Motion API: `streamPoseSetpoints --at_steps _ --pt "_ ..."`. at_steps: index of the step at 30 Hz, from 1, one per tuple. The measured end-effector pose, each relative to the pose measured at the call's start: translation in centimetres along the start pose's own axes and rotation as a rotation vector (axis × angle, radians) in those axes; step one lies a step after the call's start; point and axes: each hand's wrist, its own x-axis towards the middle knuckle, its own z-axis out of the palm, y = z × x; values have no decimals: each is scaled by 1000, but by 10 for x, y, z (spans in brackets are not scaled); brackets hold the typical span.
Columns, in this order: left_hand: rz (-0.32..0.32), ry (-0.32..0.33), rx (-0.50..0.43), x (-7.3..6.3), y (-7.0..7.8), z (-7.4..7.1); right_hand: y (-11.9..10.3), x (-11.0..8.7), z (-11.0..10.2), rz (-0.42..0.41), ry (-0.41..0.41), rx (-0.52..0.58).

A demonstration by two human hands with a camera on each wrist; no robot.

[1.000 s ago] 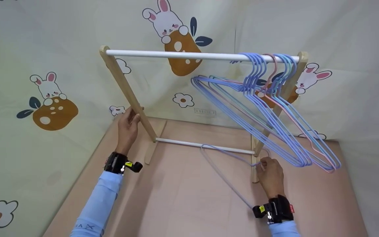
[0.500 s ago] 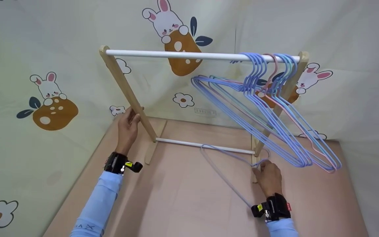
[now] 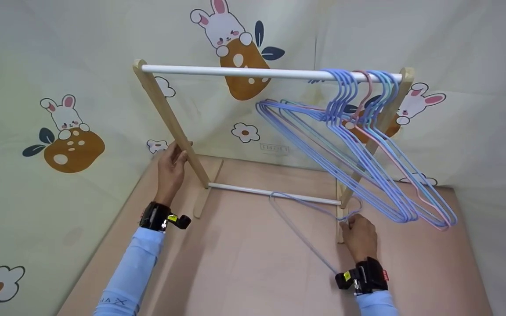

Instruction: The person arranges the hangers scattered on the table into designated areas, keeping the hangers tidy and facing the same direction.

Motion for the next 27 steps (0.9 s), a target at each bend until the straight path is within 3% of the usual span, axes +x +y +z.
streamPoseSetpoints --at_steps 12,27 --pt "38 1 -8 0 -4 1 4 0 2 12 29 -2" --pt "0 14 -3 1 -1 1 7 -1 3 36 43 -1"
